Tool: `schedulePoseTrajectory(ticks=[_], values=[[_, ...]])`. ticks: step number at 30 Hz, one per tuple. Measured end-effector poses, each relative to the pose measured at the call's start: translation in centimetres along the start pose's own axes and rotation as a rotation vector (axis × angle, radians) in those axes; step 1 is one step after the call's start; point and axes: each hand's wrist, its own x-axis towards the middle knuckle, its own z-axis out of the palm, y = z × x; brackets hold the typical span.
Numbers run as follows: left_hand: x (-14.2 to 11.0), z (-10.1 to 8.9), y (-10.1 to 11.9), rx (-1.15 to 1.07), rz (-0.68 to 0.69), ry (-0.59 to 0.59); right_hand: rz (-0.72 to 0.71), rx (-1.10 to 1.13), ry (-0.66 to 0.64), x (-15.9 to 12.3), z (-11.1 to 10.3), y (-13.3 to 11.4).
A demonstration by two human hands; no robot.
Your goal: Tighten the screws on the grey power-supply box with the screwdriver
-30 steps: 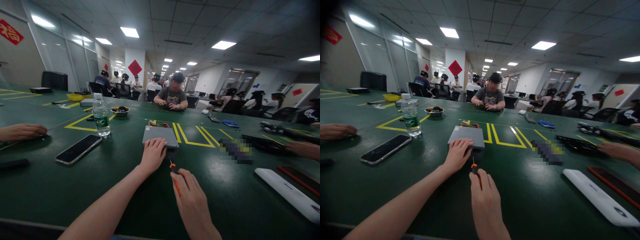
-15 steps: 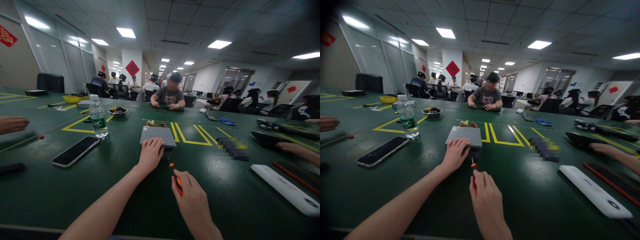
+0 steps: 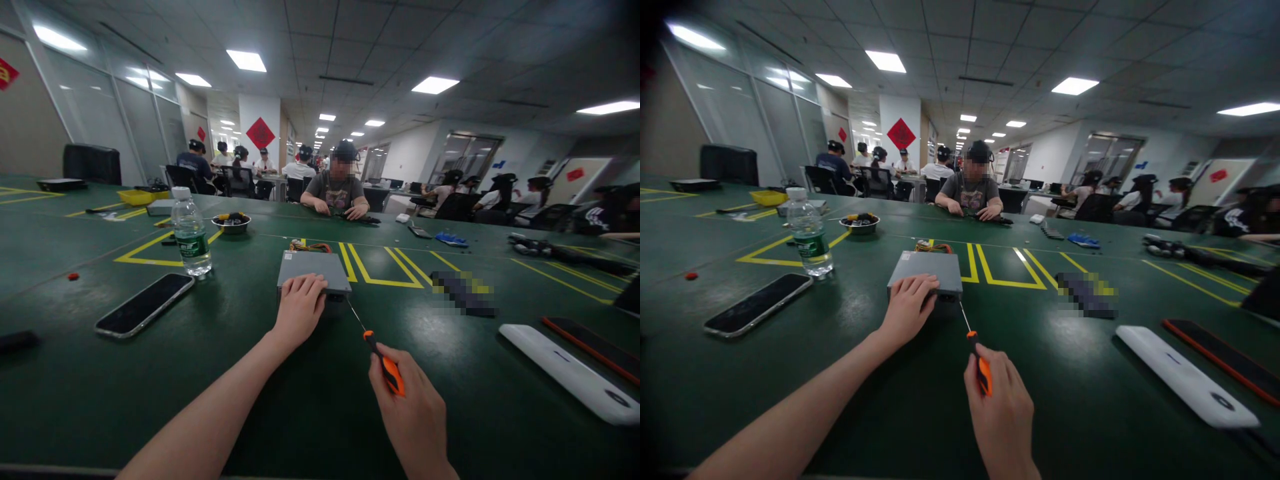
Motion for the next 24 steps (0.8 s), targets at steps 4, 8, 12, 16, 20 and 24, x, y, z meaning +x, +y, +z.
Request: schedulePoseTrajectory(ticks=[4, 8, 12, 16, 20, 24], values=[[0.01, -0.08, 0.02, 0.001, 0.001, -0.001, 0.011, 0.018, -0.006, 0.24, -0.02, -0.45], [0.01, -0.19, 0.04, -0.002, 0.004, 0.000, 0.030, 0.018, -0.010, 0.32, 0.02, -0.57], [0.02, -0.23, 0.05, -0.010, 0.004, -0.005, 0.063, 0.014, -0.016, 0.24, 0.03, -0.37], [0.05, -0.22, 0.02, -0.011, 0.002, -0.013, 0.087, 0.018, -0.018, 0.31, -0.06, -0.38], [0.05, -0.18, -0.01, -0.016, 0.006, -0.009, 0.091, 0.028, -0.007, 0.36, -0.17, -0.51], [0.00, -0.07, -0.02, -0.015, 0.005, 0.001, 0.096, 0.034, -0.013, 0.24, -0.20, -0.43]])
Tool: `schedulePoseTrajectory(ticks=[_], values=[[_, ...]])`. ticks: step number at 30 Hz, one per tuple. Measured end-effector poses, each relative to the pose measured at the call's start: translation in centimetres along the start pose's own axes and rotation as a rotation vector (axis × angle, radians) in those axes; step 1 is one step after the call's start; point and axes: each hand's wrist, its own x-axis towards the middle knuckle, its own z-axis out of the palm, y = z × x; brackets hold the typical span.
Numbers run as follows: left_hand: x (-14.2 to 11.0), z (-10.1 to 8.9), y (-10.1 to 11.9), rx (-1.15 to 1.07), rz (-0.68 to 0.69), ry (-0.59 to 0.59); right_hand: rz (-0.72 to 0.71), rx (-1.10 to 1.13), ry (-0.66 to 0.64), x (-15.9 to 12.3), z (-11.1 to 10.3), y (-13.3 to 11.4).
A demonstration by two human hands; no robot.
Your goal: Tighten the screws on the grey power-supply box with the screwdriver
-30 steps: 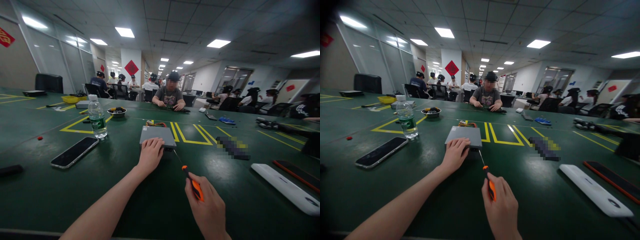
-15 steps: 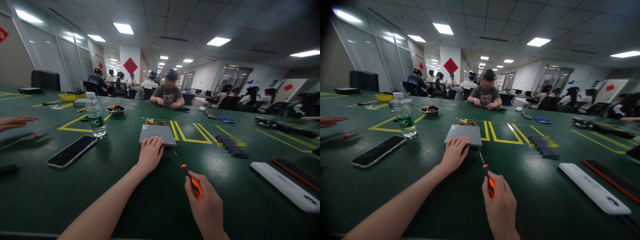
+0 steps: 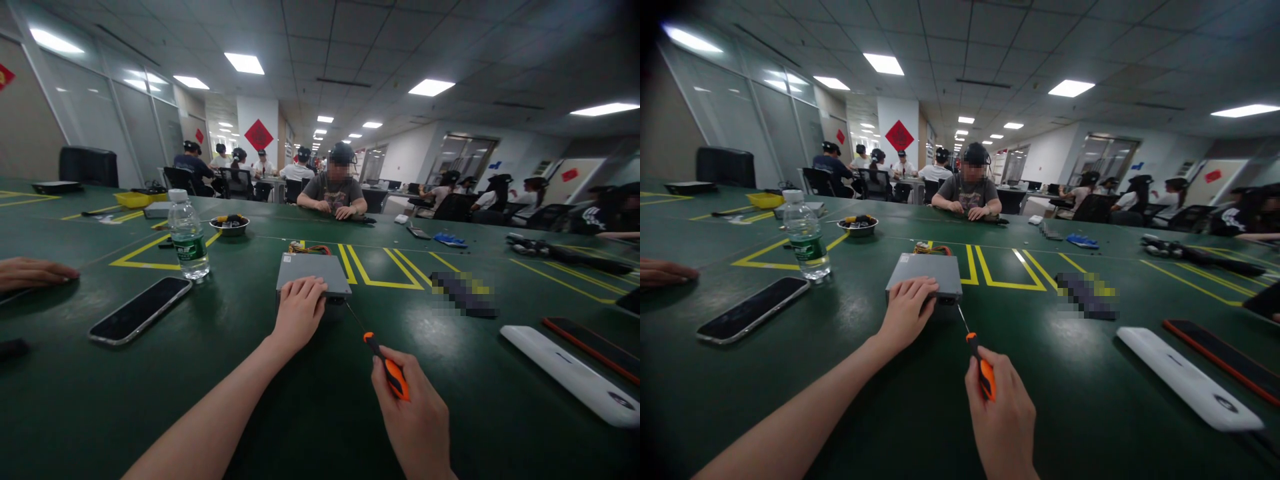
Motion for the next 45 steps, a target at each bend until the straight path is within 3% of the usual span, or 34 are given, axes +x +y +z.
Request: schedulePoseTrajectory(ticks=[8, 15, 24, 33, 39, 45], values=[[0.0, 0.2, 0.1, 0.003, 0.005, 0.014, -0.080, -0.040, -0.034, -0.5, 0.7, -0.2], [0.0, 0.0, 0.1, -0.017, 0.005, 0.008, 0.016, -0.126, -0.057, 0.6, -0.4, -1.8], [0.1, -0.2, 0.0, -0.039, 0.017, -0.020, -0.253, -0.122, -0.072, 2.1, -1.5, -2.2], [0.0, -0.2, -0.2, -0.044, 0.017, -0.025, 0.076, -0.203, -0.179, 2.0, -1.9, 0.2], [0.1, -0.1, -0.1, -0.039, 0.013, -0.029, -0.195, -0.335, -0.088, 2.4, -1.7, -1.3], [0.0, -0.2, -0.1, -0.034, 0.012, -0.029, -0.322, -0.372, -0.148, 1.7, -1.2, -1.4]])
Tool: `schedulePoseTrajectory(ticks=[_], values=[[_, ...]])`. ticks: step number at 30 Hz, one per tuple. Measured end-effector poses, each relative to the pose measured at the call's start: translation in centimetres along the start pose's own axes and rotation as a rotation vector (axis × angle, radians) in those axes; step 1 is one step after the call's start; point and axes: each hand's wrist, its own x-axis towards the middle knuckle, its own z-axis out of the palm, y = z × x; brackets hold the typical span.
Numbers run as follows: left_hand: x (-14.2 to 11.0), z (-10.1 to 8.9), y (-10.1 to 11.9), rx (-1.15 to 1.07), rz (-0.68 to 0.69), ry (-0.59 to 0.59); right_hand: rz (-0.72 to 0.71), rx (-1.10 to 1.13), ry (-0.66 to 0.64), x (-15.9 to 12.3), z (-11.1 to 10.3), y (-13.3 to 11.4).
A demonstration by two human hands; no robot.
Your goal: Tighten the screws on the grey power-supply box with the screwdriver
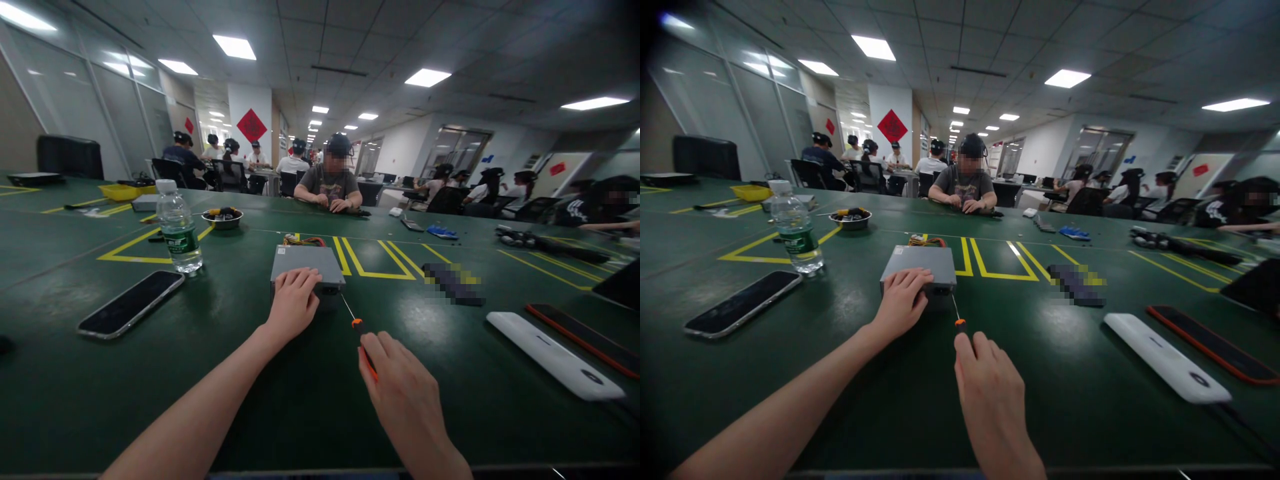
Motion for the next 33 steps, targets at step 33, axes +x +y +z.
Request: schedulePoseTrajectory(ticks=[33], values=[[0.0, -0.1, 0.0, -0.001, -0.013, -0.014, 0.462, 0.336, -0.020, -0.9, 0.4, 0.5]])
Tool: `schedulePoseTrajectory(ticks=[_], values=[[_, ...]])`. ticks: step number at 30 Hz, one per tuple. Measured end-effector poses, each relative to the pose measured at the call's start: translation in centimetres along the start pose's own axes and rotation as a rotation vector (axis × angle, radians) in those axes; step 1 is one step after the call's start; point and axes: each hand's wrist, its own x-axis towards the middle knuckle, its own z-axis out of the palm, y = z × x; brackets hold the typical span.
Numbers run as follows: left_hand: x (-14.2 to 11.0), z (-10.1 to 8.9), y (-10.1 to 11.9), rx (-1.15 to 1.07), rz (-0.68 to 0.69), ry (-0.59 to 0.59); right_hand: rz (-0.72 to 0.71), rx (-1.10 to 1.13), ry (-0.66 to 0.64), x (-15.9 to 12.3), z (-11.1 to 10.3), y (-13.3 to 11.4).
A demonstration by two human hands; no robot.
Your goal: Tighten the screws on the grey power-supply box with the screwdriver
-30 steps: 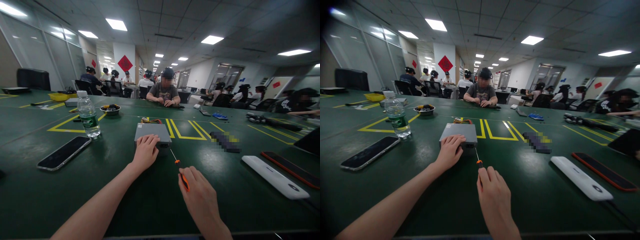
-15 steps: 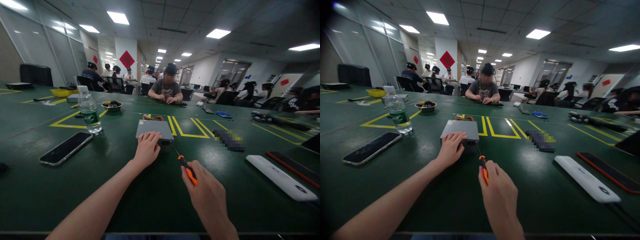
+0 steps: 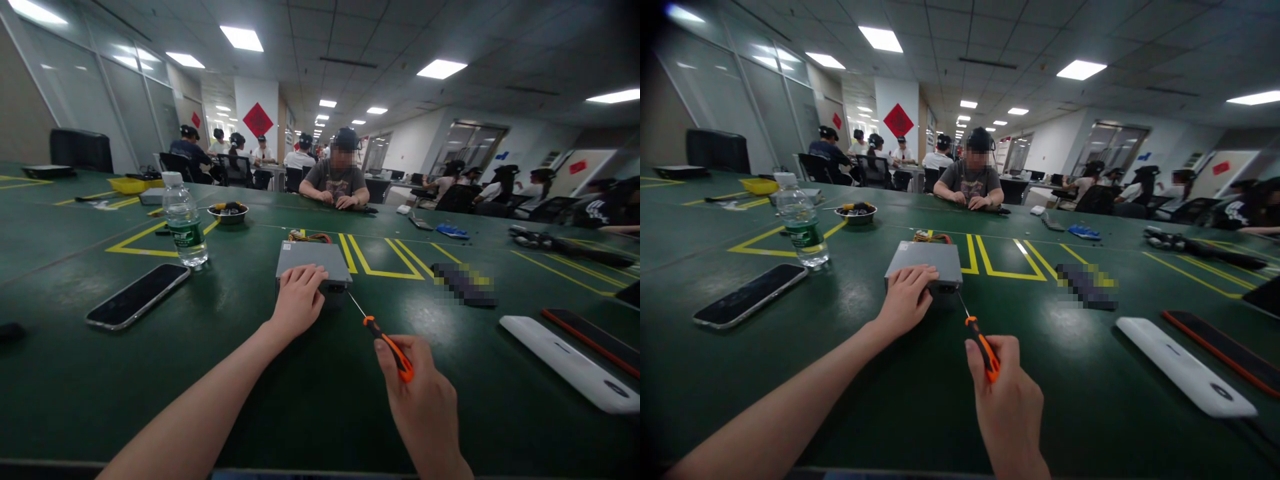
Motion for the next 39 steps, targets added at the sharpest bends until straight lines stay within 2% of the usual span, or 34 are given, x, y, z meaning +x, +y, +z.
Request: schedulePoseTrajectory(ticks=[2, 7, 10, 13, 19, 22, 27, 29, 31, 36, 39], values=[[0.00, 0.03, -0.03, 0.001, -0.002, 0.005, -0.018, -0.018, 0.011, 0.02, -0.05, -0.12], [-0.04, 0.02, 0.08, -0.001, 0.004, 0.016, -0.243, -0.068, 0.063, -0.23, -0.06, -0.69], [-0.05, 0.06, 0.19, -0.001, 0.002, 0.028, -0.303, -0.042, 0.064, -0.33, 0.14, -0.74], [0.01, 0.20, 0.21, 0.000, 0.004, 0.042, -0.253, 0.036, 0.067, -0.30, 0.45, -0.52], [0.11, 0.62, -0.02, 0.007, 0.002, 0.063, 0.033, 0.092, -0.002, -0.47, 0.86, -0.19], [0.11, 0.71, -0.08, 0.013, 0.002, 0.063, 0.013, 0.097, 0.007, -0.49, 0.84, -0.32], [0.12, 0.77, -0.04, 0.016, -0.002, 0.068, -0.198, 0.019, 0.001, -0.14, 0.64, -0.78], [0.13, 0.81, -0.04, 0.018, -0.005, 0.071, -0.230, 0.020, 0.004, -0.04, 0.66, -0.83], [0.13, 0.82, -0.07, 0.018, -0.009, 0.069, -0.188, 0.056, -0.015, -0.01, 0.72, -0.74], [0.15, 0.64, -0.11, 0.011, -0.003, 0.062, 0.067, 0.085, -0.084, 0.08, 0.44, -0.05], [0.19, 0.58, -0.08, 0.009, -0.005, 0.063, 0.043, 0.062, -0.074, 0.20, 0.13, 0.08]])
